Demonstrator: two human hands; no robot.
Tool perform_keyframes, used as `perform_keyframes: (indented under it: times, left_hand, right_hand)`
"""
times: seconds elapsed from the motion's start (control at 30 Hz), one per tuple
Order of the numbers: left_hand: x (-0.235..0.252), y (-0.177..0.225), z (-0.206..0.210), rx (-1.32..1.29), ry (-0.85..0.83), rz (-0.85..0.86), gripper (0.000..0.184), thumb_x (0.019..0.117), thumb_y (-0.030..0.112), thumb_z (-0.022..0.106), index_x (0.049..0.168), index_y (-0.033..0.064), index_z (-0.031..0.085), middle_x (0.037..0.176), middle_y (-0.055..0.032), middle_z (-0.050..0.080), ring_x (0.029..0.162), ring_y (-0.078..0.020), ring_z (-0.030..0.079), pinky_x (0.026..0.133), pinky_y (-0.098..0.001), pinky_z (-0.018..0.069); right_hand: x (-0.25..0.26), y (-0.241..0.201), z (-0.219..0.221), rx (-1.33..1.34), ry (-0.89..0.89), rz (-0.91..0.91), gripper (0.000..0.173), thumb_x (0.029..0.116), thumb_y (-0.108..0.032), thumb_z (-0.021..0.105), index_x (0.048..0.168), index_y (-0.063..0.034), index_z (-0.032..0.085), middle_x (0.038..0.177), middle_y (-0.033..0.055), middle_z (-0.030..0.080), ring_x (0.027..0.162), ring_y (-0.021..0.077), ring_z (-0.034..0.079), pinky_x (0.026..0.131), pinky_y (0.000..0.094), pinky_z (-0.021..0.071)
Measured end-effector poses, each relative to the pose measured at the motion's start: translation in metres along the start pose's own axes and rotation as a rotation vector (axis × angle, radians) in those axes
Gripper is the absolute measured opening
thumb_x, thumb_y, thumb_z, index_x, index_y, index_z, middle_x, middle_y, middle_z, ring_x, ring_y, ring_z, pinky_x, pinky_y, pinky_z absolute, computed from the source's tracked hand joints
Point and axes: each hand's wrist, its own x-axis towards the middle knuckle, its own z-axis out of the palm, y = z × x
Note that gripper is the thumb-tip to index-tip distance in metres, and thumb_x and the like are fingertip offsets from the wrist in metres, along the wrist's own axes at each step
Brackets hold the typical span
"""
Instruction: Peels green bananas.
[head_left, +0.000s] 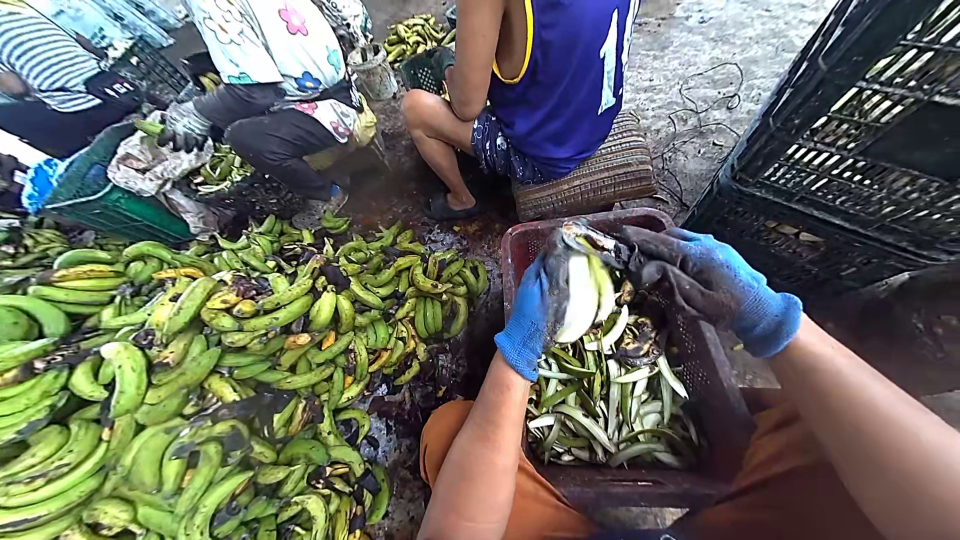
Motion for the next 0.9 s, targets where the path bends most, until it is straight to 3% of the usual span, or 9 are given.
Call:
perform_keyframes:
  times: [0.07,0.17,0.27,0.4,0.53,0.6,0.7,0.77,0.9]
  left_hand:
    - [0.000,0.006,0.007,-0.024,-0.115,-0.112,0.041,0.1108,0.040,0.033,0.137,0.0190,0.056,0.105,-0.0010,0.066,0.083,-0.0067,0.064,0.072,-0.0267,0.0568]
    - [0.009,-0.004,0.010,-0.081,-0.167,-0.211,0.050,0.1088,0.053,0.030,0.140,0.0234,0.055,0.104,-0.0058,0.069,0.072,-0.0148,0.064,0.062,-0.0319,0.0564]
    - [0.013,-0.013,0.003,-0.212,-0.010,-0.160,0.049,0.1053,0.060,0.034,0.133,0.0277,0.058,0.094,-0.0010,0.067,0.067,-0.0104,0.061,0.056,-0.0277,0.0532]
    - [0.024,-0.019,-0.003,-0.730,-0.068,-0.113,0.045,0.1033,0.059,0.041,0.114,0.0222,0.065,0.079,0.0045,0.061,0.062,-0.0041,0.060,0.054,-0.0208,0.0536]
    - [0.021,-0.015,-0.005,-1.021,-0.161,-0.076,0.045,0.1047,0.057,0.037,0.111,0.0197,0.061,0.075,0.0055,0.057,0.057,-0.0031,0.057,0.050,-0.0172,0.0515]
    - [0.018,-0.013,0.000,-0.821,-0.070,-0.011,0.041,0.1067,0.051,0.035,0.114,0.0216,0.063,0.079,0.0057,0.059,0.060,-0.0025,0.058,0.050,-0.0178,0.0510]
    - [0.012,-0.011,0.004,-0.304,0.064,0.231,0.034,0.1087,0.036,0.040,0.134,0.0219,0.057,0.110,0.0020,0.066,0.089,-0.0050,0.064,0.071,-0.0241,0.0566]
    - [0.017,-0.010,0.003,-0.131,0.129,0.256,0.040,0.1098,0.029,0.037,0.143,0.0112,0.051,0.122,-0.0047,0.063,0.101,-0.0078,0.063,0.083,-0.0272,0.0568]
    - [0.004,-0.003,0.001,0.217,0.122,0.116,0.048,0.1084,0.019,0.044,0.155,0.0137,0.038,0.145,-0.0091,0.053,0.123,-0.0147,0.057,0.102,-0.0378,0.0489]
  right_hand:
    - [0.004,0.004,-0.004,0.074,-0.039,0.174,0.057,0.1052,-0.053,0.033,0.141,-0.0186,0.062,0.121,0.0083,0.072,0.107,0.0219,0.069,0.092,0.0510,0.0544]
    - [0.005,0.007,-0.002,0.120,-0.039,0.266,0.050,0.1076,-0.042,0.037,0.137,-0.0124,0.064,0.123,0.0098,0.072,0.112,0.0225,0.069,0.097,0.0521,0.0525]
    - [0.003,-0.010,0.007,0.064,-0.018,0.034,0.050,0.1010,-0.047,0.045,0.139,-0.0193,0.061,0.100,0.0050,0.070,0.086,0.0190,0.068,0.072,0.0476,0.0575]
    - [-0.002,-0.015,0.025,-0.134,0.096,-0.322,0.056,0.0932,-0.054,0.060,0.141,-0.0231,0.062,0.105,0.0134,0.073,0.091,0.0301,0.070,0.075,0.0524,0.0571]
    - [0.001,-0.019,0.026,-0.227,0.176,-0.372,0.048,0.0946,-0.047,0.061,0.138,-0.0260,0.065,0.113,0.0172,0.071,0.096,0.0346,0.069,0.076,0.0543,0.0548]
    - [0.003,-0.019,0.024,-0.224,0.154,-0.305,0.052,0.0964,-0.049,0.053,0.141,-0.0246,0.062,0.117,0.0183,0.069,0.099,0.0362,0.069,0.078,0.0566,0.0546]
    - [0.007,-0.024,0.021,-0.159,0.087,-0.178,0.058,0.0974,-0.051,0.045,0.143,-0.0188,0.061,0.116,0.0181,0.069,0.099,0.0358,0.068,0.078,0.0566,0.0545]
    - [0.006,-0.026,0.024,-0.141,0.067,-0.112,0.059,0.0970,-0.052,0.047,0.144,-0.0190,0.060,0.116,0.0167,0.069,0.101,0.0353,0.068,0.080,0.0570,0.0539]
    - [0.004,-0.020,0.025,-0.170,0.074,-0.047,0.057,0.0952,-0.049,0.050,0.143,-0.0188,0.060,0.117,0.0199,0.068,0.102,0.0409,0.067,0.080,0.0616,0.0523]
